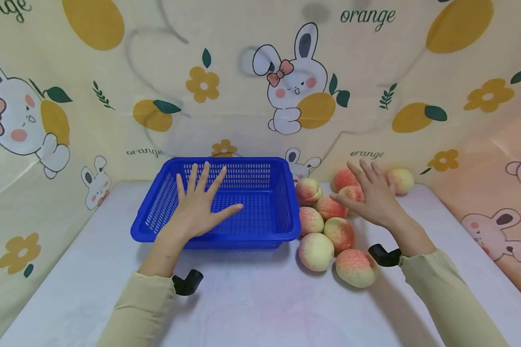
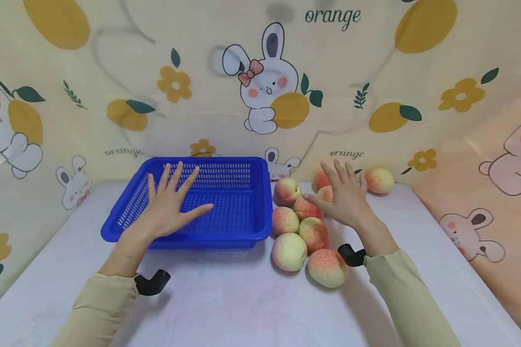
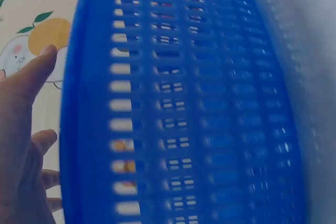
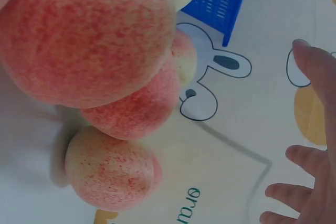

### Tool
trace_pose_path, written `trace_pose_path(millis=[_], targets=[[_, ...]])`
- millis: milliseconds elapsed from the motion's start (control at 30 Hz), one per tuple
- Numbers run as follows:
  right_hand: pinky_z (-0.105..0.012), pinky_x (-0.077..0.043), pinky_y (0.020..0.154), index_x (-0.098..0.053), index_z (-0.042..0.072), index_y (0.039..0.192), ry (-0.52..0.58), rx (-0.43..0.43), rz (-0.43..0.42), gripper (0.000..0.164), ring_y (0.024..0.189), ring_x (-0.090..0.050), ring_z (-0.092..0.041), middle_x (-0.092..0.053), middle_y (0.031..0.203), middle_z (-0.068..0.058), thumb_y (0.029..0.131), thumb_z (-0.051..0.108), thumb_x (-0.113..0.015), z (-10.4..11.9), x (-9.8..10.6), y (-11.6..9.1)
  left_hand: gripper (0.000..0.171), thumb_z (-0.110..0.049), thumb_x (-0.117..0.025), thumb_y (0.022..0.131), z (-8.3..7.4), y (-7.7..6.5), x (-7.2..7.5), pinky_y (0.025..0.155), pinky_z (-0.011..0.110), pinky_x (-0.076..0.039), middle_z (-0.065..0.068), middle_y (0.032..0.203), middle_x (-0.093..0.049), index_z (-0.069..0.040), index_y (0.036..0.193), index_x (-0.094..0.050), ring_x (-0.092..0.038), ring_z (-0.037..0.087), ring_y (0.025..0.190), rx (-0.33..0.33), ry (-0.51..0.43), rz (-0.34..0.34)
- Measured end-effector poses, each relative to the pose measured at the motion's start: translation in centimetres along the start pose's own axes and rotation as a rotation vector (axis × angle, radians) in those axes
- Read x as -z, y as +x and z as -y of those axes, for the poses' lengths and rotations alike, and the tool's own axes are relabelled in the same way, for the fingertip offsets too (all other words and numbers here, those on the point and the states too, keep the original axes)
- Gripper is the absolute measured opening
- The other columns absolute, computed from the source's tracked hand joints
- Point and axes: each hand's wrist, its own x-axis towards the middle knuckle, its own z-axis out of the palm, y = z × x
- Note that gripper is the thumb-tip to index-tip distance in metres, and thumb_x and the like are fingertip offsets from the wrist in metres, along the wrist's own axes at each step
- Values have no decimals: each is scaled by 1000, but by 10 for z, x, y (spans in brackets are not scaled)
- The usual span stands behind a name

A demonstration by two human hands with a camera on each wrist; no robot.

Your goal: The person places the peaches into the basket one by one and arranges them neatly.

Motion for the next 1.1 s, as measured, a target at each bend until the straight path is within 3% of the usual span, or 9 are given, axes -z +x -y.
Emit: trace_pose_path(millis=[133,300,567,900,1100], targets=[[-71,5,106,-22,10,152,33,14,-8,90,144,-1,-47,-11,157,-26,85,53,-64,-1,0,-2,89,-67,-49,87,9,-2,0,109,63,17,17,161,2,-26,155,-8,16,38,145,-2,21,-11],[-76,-3,102,-25,7,151,85,-35,47,85,140,-11,-53,-15,154,-31,87,48,-64,-1,3,-6,81,-59,-48,92,23,-8,2,109,64,14,19,161,-3,-19,155,-15,12,40,146,14,48,-26],[-68,-26,103,-28,-7,145,121,-76,155,78,132,-28,-54,-26,146,-36,91,39,-62,-3,3,-14,67,-43,-51,97,48,-22,11,109,67,11,25,158,-12,-9,151,-29,3,46,145,58,34,-45],[-66,-30,100,-31,-5,144,146,-55,179,75,128,-34,-51,-35,142,-35,91,37,-63,-6,2,-28,61,-31,-57,94,77,-39,16,108,70,1,33,147,-29,-3,145,-38,-17,52,138,105,34,-103],[-62,-41,90,-33,-7,143,135,-50,168,72,114,-47,-49,-40,136,-37,91,34,-63,-12,-5,-36,60,-28,-59,93,87,-43,18,108,71,-3,35,145,-31,-1,143,-39,-20,53,136,124,25,-125]])
